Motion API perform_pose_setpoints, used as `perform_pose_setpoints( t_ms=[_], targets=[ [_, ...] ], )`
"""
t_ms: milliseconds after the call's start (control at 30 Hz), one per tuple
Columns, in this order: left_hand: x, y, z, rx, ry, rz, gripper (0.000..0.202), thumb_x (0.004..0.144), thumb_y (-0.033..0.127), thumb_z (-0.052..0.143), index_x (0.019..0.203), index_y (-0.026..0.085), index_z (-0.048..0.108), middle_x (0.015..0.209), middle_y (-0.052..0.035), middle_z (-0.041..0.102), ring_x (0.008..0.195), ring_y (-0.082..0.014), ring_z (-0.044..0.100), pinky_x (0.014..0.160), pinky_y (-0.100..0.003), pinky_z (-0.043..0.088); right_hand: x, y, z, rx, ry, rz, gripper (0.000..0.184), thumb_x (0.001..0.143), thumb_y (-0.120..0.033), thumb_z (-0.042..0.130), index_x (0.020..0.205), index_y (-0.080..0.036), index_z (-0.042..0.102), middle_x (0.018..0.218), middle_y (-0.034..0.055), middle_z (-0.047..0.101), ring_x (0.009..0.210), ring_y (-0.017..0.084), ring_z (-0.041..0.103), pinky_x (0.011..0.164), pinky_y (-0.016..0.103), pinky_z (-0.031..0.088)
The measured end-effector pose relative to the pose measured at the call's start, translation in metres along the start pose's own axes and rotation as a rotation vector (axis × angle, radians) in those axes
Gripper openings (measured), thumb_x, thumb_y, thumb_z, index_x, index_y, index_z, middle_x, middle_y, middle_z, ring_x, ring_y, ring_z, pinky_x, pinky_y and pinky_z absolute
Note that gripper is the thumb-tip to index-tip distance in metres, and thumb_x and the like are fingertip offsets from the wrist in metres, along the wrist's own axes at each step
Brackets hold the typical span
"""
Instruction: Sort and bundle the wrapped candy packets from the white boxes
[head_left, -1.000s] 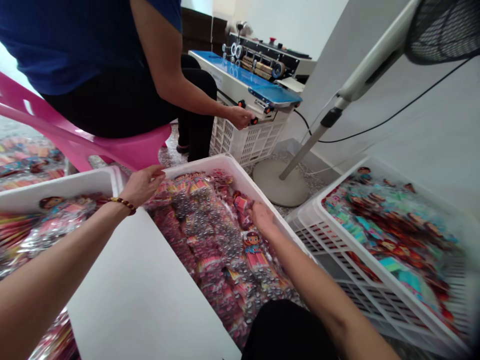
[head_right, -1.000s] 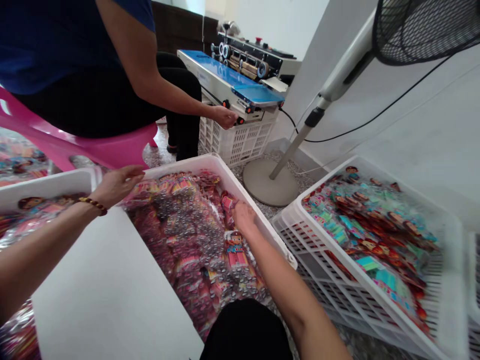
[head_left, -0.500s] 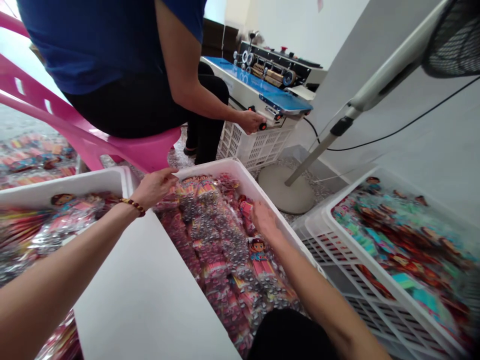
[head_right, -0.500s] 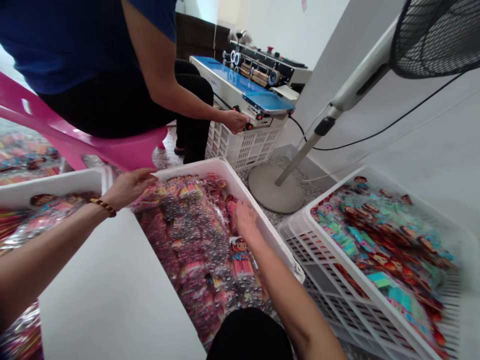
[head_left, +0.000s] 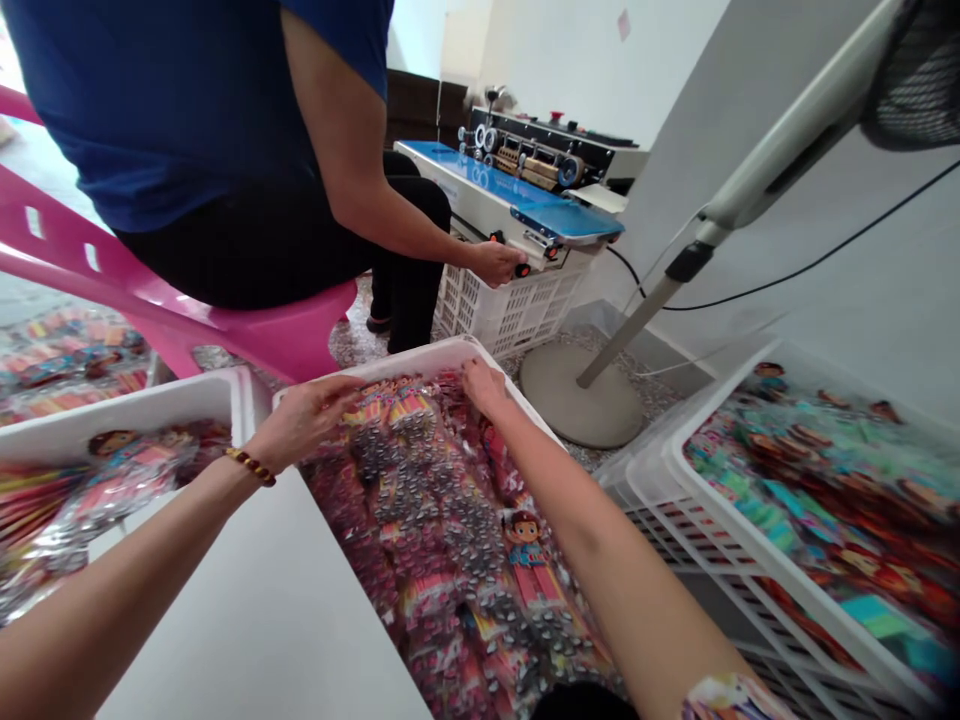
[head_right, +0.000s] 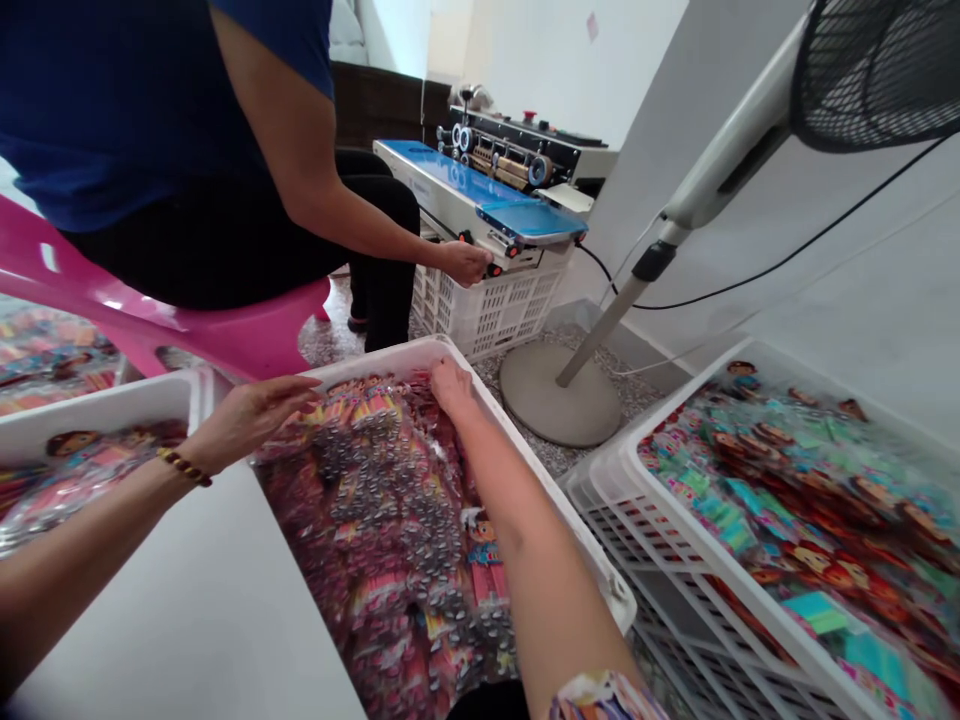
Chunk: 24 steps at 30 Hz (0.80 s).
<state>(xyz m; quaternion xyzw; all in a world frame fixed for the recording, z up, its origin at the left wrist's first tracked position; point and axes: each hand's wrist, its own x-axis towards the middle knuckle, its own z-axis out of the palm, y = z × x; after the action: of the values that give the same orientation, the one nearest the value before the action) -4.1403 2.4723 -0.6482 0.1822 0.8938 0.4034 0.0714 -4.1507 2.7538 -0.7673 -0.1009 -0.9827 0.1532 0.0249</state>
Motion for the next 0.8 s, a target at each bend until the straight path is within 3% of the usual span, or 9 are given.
perform_pose_setpoints(
  t_ms=[100,267,433,600,800],
  targets=[
    [0.0,0.004,-0.002,0.01,-0.051,-0.015,0.058,0.07,0.063,0.059,0.105,0.018,0.069,0.092,-0.0099,0.075,0.088,-0.0289,0.071,0.066,-0.035,0.059,0.018,-0.002,0.001,-0.018,-0.032,-0.048,0.043,0.093,-0.017,0.045,0.135,-0.018,0.055,0.13,0.015,0.061,0.111,0.027,0.061,0.094,0.037,0.046],
    [0.0,0.003,0.001,-0.093,-0.073,-0.135,0.067,0.062,0.068,0.064,0.105,0.017,0.068,0.092,-0.0106,0.074,0.086,-0.0282,0.071,0.065,-0.035,0.06,0.03,0.001,0.009,-0.069,-0.117,-0.084,0.034,0.095,-0.015,0.043,0.116,-0.009,0.069,0.112,0.0169,0.07,0.105,0.025,0.064,0.093,0.035,0.046],
    [0.001,-0.002,0.005,-0.188,-0.107,-0.22,0.065,0.058,0.067,0.071,0.101,0.019,0.068,0.093,-0.0081,0.073,0.086,-0.0261,0.071,0.062,-0.031,0.059,0.035,0.003,0.015,-0.095,-0.116,-0.108,0.034,0.094,-0.018,0.046,0.118,-0.012,0.069,0.116,0.0158,0.07,0.108,0.026,0.064,0.093,0.035,0.048],
    [0.001,-0.001,0.004,-0.193,-0.105,-0.233,0.063,0.059,0.067,0.072,0.1,0.019,0.069,0.092,-0.0076,0.072,0.084,-0.0248,0.071,0.061,-0.03,0.059,0.038,-0.001,0.015,-0.116,-0.109,-0.063,0.038,0.095,-0.016,0.039,0.106,-0.011,0.075,0.103,0.0185,0.073,0.101,0.028,0.068,0.089,0.035,0.051],
    [0.003,-0.007,0.002,-0.141,-0.087,-0.169,0.056,0.063,0.064,0.068,0.096,0.019,0.07,0.092,-0.0061,0.073,0.085,-0.0248,0.07,0.063,-0.03,0.059,0.041,0.003,0.007,-0.129,-0.102,-0.073,0.038,0.096,-0.017,0.037,0.107,-0.014,0.074,0.105,0.0144,0.073,0.099,0.026,0.068,0.087,0.032,0.051]
  ],
)
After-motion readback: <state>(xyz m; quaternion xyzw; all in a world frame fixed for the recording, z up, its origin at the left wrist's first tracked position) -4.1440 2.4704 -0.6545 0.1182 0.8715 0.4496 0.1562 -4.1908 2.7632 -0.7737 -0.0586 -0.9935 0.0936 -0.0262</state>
